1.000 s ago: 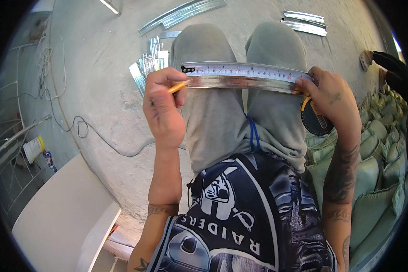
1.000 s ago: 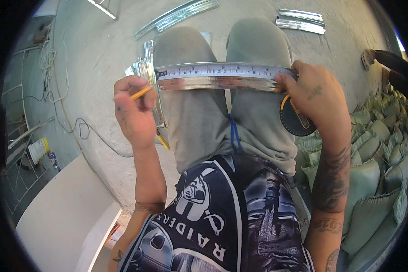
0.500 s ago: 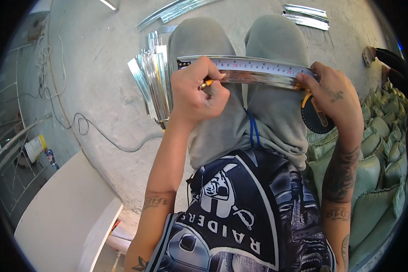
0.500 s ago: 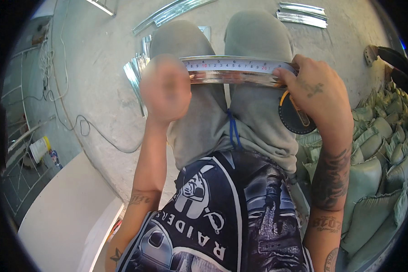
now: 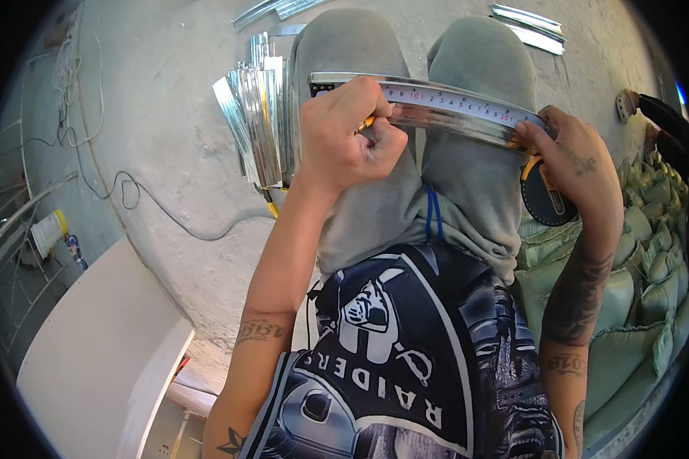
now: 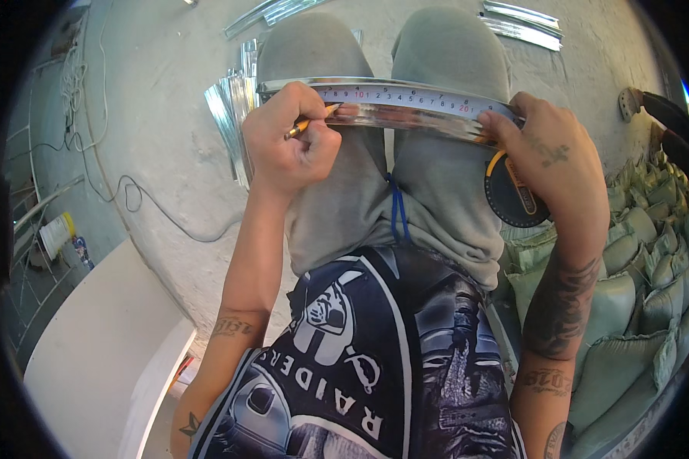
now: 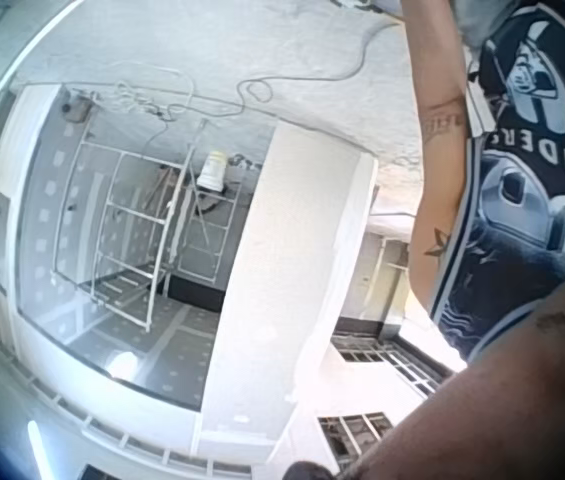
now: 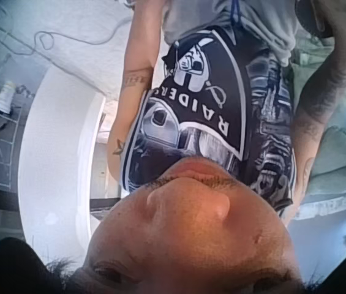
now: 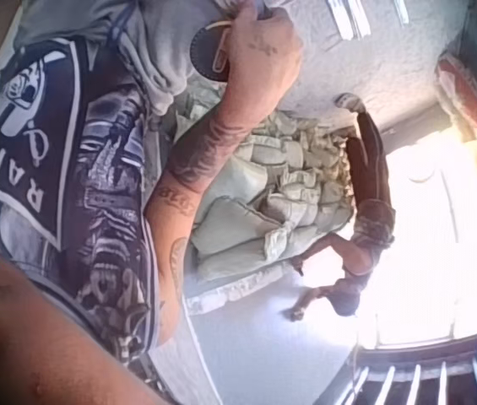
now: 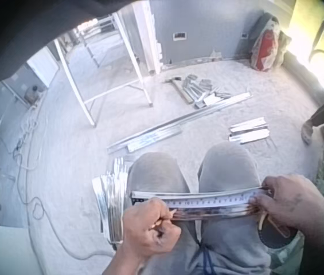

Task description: Using a measuring tape and pencil to mark metal profiles, then cutting them with metal shears.

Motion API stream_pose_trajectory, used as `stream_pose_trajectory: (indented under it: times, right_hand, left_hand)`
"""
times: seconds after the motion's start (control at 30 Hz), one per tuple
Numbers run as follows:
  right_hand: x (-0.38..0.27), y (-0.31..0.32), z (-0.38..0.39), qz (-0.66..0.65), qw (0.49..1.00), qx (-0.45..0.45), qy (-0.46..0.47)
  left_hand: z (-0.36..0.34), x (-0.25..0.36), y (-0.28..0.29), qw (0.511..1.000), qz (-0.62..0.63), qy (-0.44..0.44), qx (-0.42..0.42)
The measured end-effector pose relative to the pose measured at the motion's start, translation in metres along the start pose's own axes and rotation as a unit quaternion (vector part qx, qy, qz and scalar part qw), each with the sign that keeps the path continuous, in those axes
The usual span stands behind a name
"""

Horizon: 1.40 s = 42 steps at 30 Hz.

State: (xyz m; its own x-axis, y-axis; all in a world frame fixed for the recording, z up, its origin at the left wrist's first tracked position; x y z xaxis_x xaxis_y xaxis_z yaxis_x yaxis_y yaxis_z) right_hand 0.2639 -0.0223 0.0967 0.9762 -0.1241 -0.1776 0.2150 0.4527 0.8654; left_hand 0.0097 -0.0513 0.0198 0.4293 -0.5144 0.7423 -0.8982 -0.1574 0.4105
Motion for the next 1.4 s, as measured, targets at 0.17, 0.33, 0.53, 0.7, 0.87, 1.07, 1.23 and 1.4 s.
stream_pose_trajectory:
  times: [0.17, 0.33, 0.53, 0.7, 0.87, 1.07, 1.23, 1.4]
  right_hand:
    - [0.003, -0.002, 0.0, -0.016, 1.0, -0.008, -0.009]
    - [0.009, -0.004, -0.002, -0.02, 1.0, 0.006, 0.007]
    - [0.012, -0.006, -0.004, 0.003, 0.998, 0.042, 0.049]
    - [0.011, -0.007, -0.003, -0.006, 1.0, 0.017, 0.021]
    - [0.009, -0.006, -0.004, 0.001, 1.0, 0.012, 0.016]
    - [0.003, 0.0, -0.001, -0.005, 1.0, 0.012, 0.003]
    - [0.0, -0.001, 0.003, 0.0, 0.999, 0.048, 0.025]
    - [0.001, -0.002, 0.008, -0.039, 0.998, 0.036, 0.014]
  left_hand:
    - [0.001, -0.001, -0.002, 1.0, -0.008, -0.006, 0.006]
    - [-0.002, 0.001, -0.003, 1.0, -0.013, -0.002, -0.011]
    - [-0.002, 0.002, -0.003, 1.0, -0.011, 0.006, -0.007]
    - [-0.002, 0.002, -0.001, 1.0, -0.01, 0.014, -0.02]
    - [-0.002, 0.001, -0.004, 1.0, -0.008, 0.011, 0.012]
    - [-0.011, 0.007, 0.019, 0.985, 0.075, 0.062, -0.143]
    - [-0.044, 0.017, 0.059, 0.996, -0.028, -0.048, -0.077]
    - [-0.033, 0.024, 0.021, 0.957, -0.204, 0.015, -0.204]
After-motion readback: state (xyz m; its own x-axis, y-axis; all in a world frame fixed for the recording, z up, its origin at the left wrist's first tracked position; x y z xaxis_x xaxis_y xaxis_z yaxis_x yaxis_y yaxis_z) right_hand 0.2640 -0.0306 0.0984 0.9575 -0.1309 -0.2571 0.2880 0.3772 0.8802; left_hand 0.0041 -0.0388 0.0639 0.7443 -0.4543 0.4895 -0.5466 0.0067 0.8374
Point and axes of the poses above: each hand's wrist, its own z-axis away from the middle knuckle, its own y-axis out of the back of the hand, x = y × z, the point moved 3 cm from there along -z, towards the middle knuckle
